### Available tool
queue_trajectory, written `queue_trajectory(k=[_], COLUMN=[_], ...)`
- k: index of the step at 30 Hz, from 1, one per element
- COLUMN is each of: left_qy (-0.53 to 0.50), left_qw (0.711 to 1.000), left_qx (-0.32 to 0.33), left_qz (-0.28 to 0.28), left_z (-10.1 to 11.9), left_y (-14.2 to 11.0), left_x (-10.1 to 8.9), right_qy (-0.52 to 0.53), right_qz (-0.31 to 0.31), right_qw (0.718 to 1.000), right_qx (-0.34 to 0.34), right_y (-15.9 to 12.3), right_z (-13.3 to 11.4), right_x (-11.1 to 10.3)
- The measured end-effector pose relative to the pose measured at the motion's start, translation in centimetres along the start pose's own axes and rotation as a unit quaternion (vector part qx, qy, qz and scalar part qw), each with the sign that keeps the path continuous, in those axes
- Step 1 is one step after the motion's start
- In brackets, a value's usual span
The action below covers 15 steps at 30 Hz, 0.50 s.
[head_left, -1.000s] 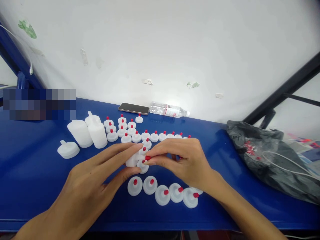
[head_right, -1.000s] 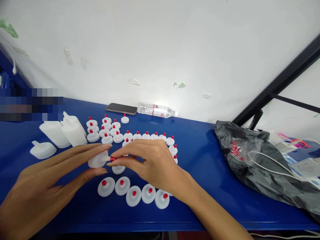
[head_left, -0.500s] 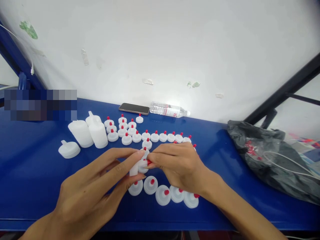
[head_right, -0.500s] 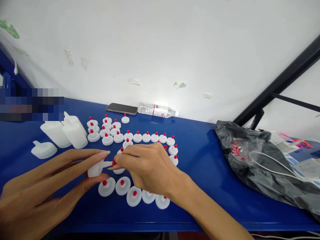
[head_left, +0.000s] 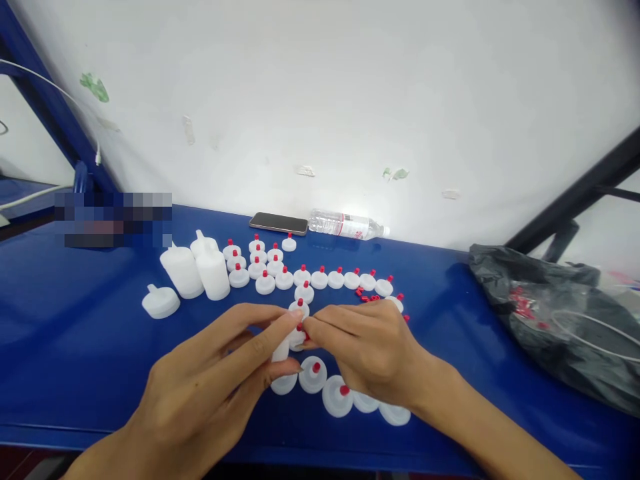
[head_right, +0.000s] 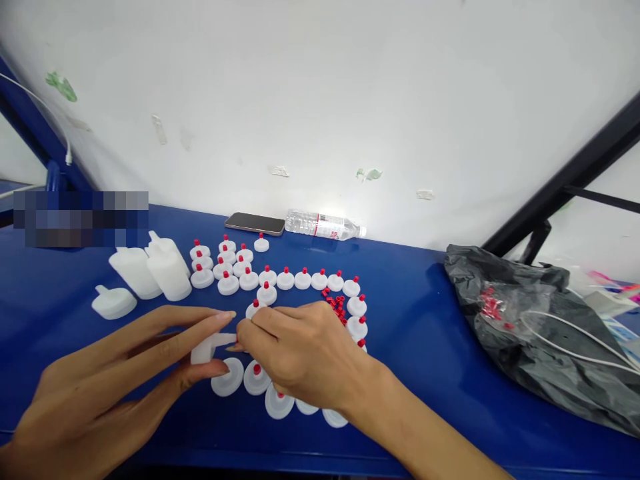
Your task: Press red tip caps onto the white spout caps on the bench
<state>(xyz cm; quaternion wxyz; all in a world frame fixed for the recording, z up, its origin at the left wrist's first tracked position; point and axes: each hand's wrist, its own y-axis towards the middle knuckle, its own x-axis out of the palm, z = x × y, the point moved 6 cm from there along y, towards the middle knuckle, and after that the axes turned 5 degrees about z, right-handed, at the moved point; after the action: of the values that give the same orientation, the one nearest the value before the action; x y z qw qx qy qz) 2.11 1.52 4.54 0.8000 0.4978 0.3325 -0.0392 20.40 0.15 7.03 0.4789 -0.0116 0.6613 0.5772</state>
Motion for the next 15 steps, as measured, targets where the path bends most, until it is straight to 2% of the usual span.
queue_trajectory(k=[3,12,15], left_qy=[-0.016,-0.099,-0.101], left_qw=[1.000,0.992,0.991], left_qx=[0.012,-0.081,-0.086], left_qz=[0.024,0.024,0.019], left_z=[0.3,-0.8,-0.8], left_y=[0.5,1.1,1.1], left_x=[-0.1,-0.1,-0.2], right_qy=[-0.013,-0.058,-0.062], right_qz=[0.003,0.015,0.015], right_qw=[1.000,0.998,0.998], right_qx=[-0.007,-0.011,-0.012], right_y=[0.4,0.7,0.7], right_z=[-0.4,-1.0,-1.3], right_x=[-0.2,-0.6,-0.6])
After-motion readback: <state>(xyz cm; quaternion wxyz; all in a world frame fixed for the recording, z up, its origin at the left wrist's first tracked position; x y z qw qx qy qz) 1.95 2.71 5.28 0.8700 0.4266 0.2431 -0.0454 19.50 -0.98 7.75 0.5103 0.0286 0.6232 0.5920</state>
